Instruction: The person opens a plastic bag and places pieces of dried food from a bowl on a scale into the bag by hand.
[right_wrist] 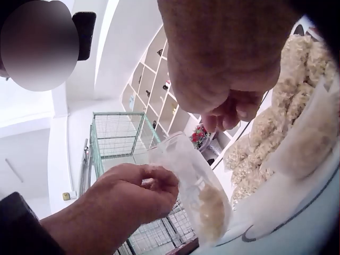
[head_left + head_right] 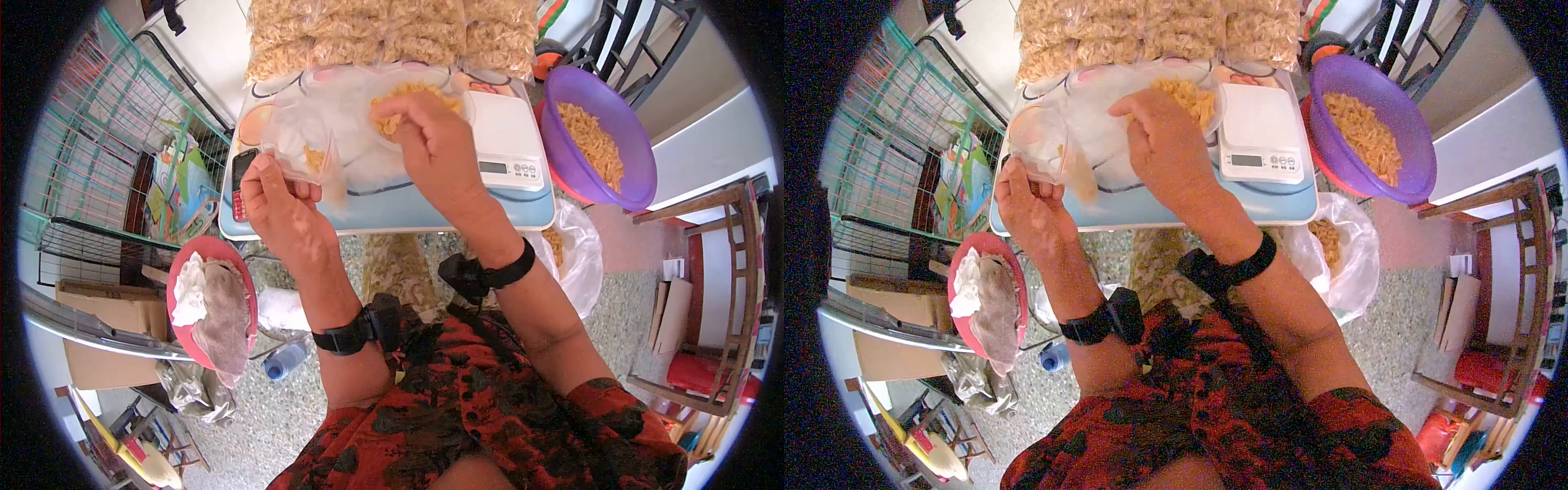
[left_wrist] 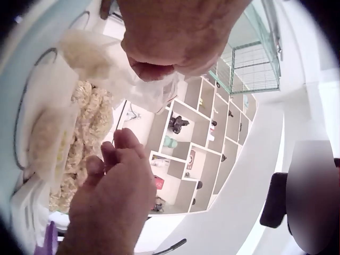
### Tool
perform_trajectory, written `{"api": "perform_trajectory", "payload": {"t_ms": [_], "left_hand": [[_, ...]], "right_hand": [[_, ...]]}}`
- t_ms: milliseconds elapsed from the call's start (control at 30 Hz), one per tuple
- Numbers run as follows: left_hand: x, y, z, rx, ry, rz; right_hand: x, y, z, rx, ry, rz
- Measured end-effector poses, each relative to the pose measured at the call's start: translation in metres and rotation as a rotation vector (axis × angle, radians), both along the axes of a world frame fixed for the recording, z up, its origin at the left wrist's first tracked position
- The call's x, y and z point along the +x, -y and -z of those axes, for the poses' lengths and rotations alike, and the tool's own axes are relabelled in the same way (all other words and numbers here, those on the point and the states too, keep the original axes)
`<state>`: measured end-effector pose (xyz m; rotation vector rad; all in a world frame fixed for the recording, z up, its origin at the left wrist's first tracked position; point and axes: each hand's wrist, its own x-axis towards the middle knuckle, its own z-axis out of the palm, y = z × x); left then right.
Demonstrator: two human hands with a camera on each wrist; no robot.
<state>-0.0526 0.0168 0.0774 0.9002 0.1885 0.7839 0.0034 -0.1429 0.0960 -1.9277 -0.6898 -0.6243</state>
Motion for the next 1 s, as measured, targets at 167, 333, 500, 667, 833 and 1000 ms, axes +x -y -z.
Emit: {"api": "perform_trajectory", "payload": {"t_ms": [167,333,500,667,833,1000], "left_hand": [[-0.001,0.010,-0.016,0.108,0.015,-0.177],[0.006,0.016,-0.007,0.163,-0.128,-0.053],[0.008,0.022,0.001,0.149,-0.237,0.023],[0.011,0.022,0.007,0.142,-0.215,0.056],[0.014,0.024,0.012,0.136,-0.233,0.055],[0.015,0.024,0.015,0.166,-0.251,0.070]], "right_hand": [[0.022,0.029,0.007,0.020,-0.053,0.157],[0.033,0.052,0.005,-0.166,-0.128,0.244],[0.041,0.059,0.004,-0.388,-0.112,0.128],[0.057,0.051,0.013,-0.538,-0.067,0.032],[0.064,0.032,0.012,-0.694,-0.053,-0.052],[0.068,0.013,0.020,-0.812,-0.081,-0.043]]}}
